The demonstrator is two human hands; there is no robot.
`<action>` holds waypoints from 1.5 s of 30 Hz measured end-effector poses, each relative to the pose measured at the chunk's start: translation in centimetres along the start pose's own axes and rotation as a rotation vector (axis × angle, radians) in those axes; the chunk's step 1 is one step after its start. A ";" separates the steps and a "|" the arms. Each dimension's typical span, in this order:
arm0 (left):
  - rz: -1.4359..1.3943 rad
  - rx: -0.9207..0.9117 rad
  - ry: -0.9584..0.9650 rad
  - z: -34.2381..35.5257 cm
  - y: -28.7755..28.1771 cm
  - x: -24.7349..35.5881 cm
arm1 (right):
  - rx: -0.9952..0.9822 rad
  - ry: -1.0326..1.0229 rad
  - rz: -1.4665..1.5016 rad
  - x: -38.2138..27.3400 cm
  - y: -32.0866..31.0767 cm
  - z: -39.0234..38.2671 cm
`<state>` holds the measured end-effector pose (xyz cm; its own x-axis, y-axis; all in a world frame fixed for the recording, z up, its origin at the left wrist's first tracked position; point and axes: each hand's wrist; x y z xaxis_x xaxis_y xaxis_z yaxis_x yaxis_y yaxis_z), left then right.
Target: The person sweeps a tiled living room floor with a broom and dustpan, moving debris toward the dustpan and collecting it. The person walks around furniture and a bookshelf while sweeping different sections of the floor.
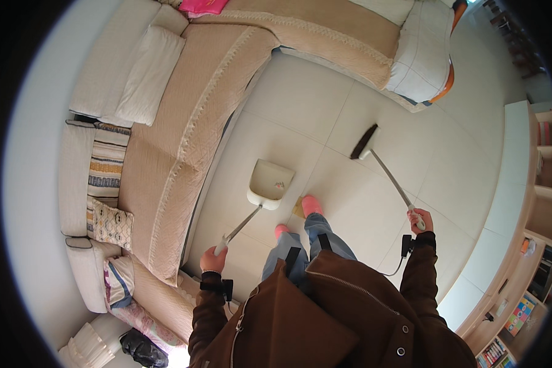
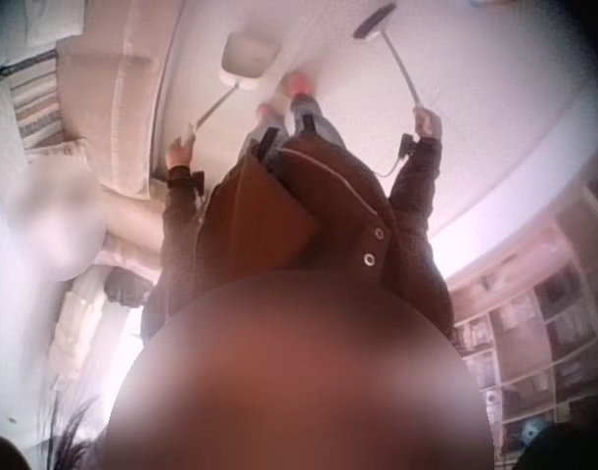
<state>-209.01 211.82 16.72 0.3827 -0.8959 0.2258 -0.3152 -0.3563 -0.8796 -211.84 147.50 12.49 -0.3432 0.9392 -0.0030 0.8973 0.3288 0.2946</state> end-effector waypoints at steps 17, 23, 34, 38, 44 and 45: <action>-0.080 0.011 -0.030 6.5 -3.4 4.0 | -0.327 0.205 -0.882 10.2 27.9 6.4; -0.033 0.006 -0.046 10.6 -5.4 5.1 | -0.351 0.533 -0.589 12.4 41.6 18.6; -0.017 -0.109 0.015 21.7 -7.3 7.9 | -0.371 0.383 -0.294 3.4 51.6 25.9; -0.042 -0.159 0.090 25.3 -9.3 11.1 | -0.436 0.341 -0.140 1.4 53.2 28.1; -0.087 -0.151 0.190 28.8 -11.2 14.7 | -0.435 0.295 0.118 0.0 51.5 30.0; -0.070 -0.149 0.209 29.2 -11.4 15.1 | -0.505 0.284 0.163 -0.4 50.4 30.1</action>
<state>-174.27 210.06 17.89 0.2255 -0.8973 0.3794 -0.4248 -0.4410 -0.7906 -158.18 166.68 -1.40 -0.3356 0.8877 0.3152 0.7256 0.0302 0.6875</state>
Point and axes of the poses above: each hand's wrist, its own z-axis towards the middle knuckle, its own y-axis out of the palm, x = y × z, and after that the axes turned 3 degrees about y, right-handed
